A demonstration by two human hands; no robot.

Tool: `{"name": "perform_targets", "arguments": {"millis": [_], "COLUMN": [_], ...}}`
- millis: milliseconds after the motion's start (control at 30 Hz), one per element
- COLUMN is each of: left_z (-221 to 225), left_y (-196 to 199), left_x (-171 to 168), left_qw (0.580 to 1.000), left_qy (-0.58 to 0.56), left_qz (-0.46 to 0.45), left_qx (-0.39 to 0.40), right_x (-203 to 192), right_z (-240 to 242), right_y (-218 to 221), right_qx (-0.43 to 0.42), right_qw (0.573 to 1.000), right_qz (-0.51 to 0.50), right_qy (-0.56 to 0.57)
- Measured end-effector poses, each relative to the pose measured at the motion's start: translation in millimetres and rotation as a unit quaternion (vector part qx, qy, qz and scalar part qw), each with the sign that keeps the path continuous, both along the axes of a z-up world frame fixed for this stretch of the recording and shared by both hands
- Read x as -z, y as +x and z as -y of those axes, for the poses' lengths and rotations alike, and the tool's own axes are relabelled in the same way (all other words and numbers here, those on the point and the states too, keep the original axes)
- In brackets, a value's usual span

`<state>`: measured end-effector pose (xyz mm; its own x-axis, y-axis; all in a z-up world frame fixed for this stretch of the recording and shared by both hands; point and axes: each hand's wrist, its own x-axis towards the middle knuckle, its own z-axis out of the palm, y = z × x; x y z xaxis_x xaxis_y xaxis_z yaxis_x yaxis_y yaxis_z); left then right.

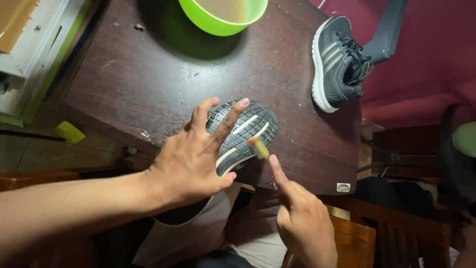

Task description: Cleaning the white midsole of a black sneaker using a toothbrush and cleaning solution.

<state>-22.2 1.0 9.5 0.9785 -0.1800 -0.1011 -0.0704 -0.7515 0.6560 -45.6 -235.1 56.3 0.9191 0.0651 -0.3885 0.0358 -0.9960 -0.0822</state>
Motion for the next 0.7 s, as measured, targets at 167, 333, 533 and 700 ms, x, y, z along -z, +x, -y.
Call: {"name": "perform_targets", "arguments": {"millis": [167, 333, 533, 700], "left_z": [2.2, 2.4, 3.1, 5.5], "left_y": [-4.2, -1.9, -1.8, -0.8], "left_x": [5.3, 4.5, 3.8, 6.5], "left_qw": [0.999, 1.000, 1.000, 0.999], "left_qy": [0.003, 0.004, 0.017, 0.029], "left_qz": [0.033, 0.014, 0.008, 0.018], "left_qx": [0.006, -0.001, 0.005, 0.015], "right_x": [-20.3, -21.0, -13.0, -35.8], "right_z": [-9.6, -14.0, -15.9, -36.6], "right_y": [-8.7, -7.0, 2.4, 31.6], "right_qx": [-0.083, -0.017, 0.010, 0.083], "right_qw": [0.994, 1.000, 0.997, 0.990], "right_qz": [-0.072, -0.016, -0.042, -0.061], "right_qy": [0.009, 0.017, -0.056, -0.097]}}
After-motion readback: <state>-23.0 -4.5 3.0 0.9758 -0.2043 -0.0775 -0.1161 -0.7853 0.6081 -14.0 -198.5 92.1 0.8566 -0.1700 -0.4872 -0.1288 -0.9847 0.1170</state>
